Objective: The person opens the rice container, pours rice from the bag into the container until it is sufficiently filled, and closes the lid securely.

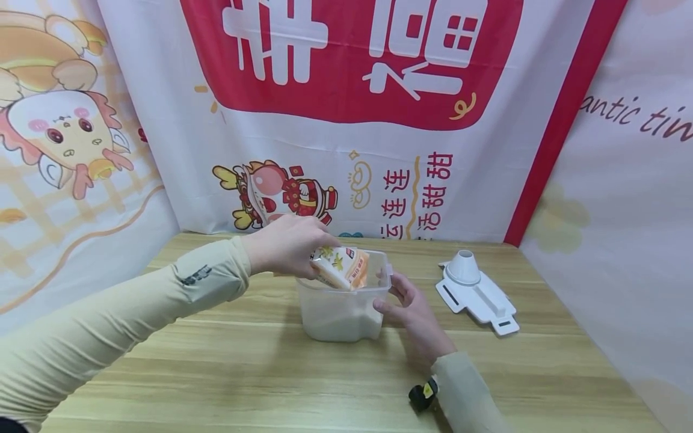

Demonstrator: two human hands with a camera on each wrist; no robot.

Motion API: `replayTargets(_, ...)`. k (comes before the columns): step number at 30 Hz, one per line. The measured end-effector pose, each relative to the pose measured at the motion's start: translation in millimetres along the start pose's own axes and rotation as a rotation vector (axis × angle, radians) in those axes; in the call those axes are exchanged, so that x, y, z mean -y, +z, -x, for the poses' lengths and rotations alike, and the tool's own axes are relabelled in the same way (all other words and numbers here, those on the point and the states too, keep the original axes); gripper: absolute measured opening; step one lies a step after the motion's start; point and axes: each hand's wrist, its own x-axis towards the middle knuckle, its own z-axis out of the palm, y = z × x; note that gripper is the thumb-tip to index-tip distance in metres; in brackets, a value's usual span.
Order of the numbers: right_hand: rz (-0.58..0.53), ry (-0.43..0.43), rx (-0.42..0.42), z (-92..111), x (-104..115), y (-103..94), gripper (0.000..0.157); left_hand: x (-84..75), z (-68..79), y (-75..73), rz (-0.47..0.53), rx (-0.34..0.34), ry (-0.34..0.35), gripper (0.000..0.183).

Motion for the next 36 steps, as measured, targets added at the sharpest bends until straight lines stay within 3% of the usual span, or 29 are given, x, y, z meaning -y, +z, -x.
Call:
replayTargets(5, 0.027, 0.025, -0.008, -1.2, 1.2, -0.6, 0.079, -3.3, -0.9, -0.5, -0.087, -0.009, -0.002, 0.043)
replayTargets(11, 0.009, 0.005, -0.002, -0.6, 0.3, 0.2, 0.079, -9.9, -5.2, 3.4, -0.207, -0.01, 0.046, 0.033)
replayTargets(16, 0.0, 0.0, -0.005, 0.1, -0.7, 0.5, 0.079, -12.9, -7.1, 5.5, -0.248, -0.007, 0.036, 0.035)
replayTargets(36, 0.004, -0.003, -0.002, 0.9, -0.2, 0.1, 0.078, -10.9, -5.9, 7.4, -0.218, -0.013, 0.055, 0.037)
